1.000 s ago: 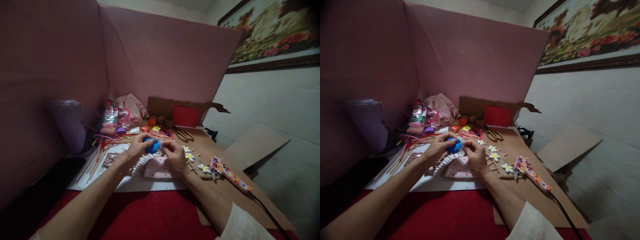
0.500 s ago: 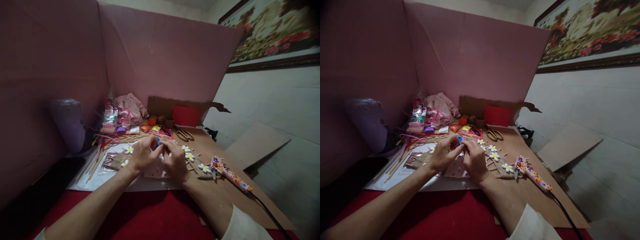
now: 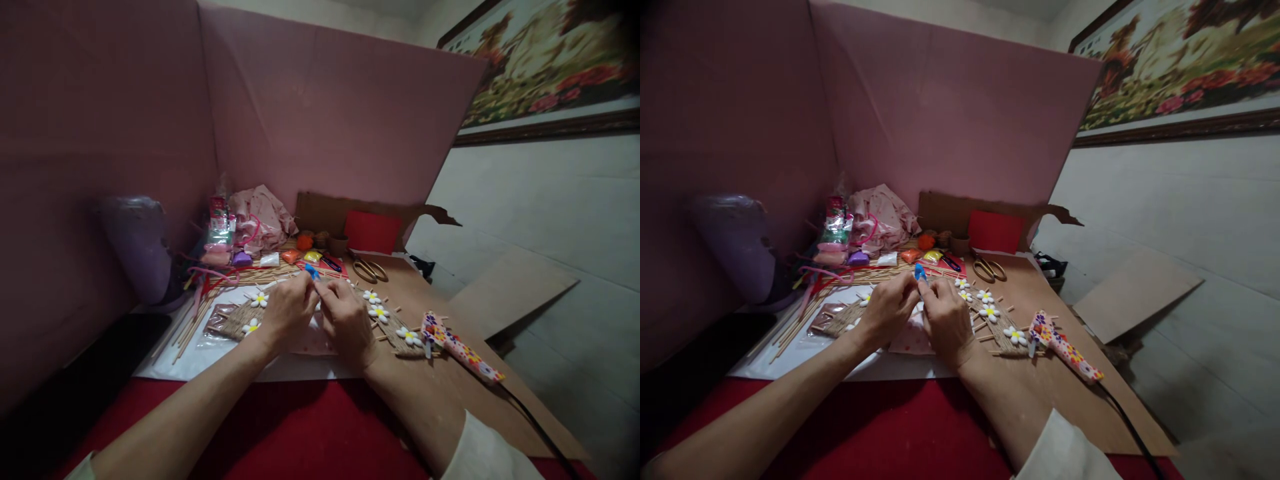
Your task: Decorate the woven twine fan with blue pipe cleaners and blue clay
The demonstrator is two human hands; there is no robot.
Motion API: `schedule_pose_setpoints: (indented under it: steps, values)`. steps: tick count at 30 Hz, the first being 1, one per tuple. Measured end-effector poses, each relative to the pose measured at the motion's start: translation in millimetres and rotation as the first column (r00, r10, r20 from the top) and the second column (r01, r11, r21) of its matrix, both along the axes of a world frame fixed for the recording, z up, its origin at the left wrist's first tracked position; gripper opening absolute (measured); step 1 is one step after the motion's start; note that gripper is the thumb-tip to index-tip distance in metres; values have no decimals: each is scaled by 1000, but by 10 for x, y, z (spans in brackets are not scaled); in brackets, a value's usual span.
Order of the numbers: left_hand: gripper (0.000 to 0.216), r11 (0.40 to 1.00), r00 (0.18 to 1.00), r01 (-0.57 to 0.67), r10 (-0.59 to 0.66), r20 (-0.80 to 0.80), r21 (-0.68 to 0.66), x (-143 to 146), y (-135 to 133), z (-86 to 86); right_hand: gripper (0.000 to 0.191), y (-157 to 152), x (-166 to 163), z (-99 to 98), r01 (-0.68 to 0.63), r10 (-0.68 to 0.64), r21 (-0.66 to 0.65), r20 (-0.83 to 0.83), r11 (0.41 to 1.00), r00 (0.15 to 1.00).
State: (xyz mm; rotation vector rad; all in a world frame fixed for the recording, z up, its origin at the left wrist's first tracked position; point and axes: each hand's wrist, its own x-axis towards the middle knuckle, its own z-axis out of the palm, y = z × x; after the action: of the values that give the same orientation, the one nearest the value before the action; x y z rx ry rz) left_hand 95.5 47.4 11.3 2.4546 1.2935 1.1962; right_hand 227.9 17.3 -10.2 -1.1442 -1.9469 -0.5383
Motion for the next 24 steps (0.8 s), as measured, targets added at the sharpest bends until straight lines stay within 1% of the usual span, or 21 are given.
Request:
schedule_pose_setpoints:
  steps: [4, 7, 11, 14, 19, 24]
  values:
    - [15, 998, 998, 47, -49, 31, 50, -16, -9, -7, 32, 26, 11, 3, -33, 32, -38, -20, 999, 999]
    - [14, 996, 994, 81, -84, 76, 34, -20, -2, -13, 30, 55, 29, -13, -71, 67, -66, -58, 995, 996]
    - [15, 992, 977, 123, -118, 176, -22, -13, 22, -17, 35, 62, 57, -45, -177, 166, -51, -163, 983, 972]
    - [16, 989, 966, 145, -140, 217, -7, -10, 25, -13, 40, 47, 67, -48, -211, 199, -44, -194, 977, 961]
    - [15, 984, 961, 167, -177, 211, 65, -23, 8, -11, 38, 42, 65, 0, -211, 200, -50, -171, 976, 965]
    - [15, 982, 964, 166, -181, 197, 89, -23, 3, -27, 28, 48, 58, 17, -223, 203, -73, -210, 972, 956]
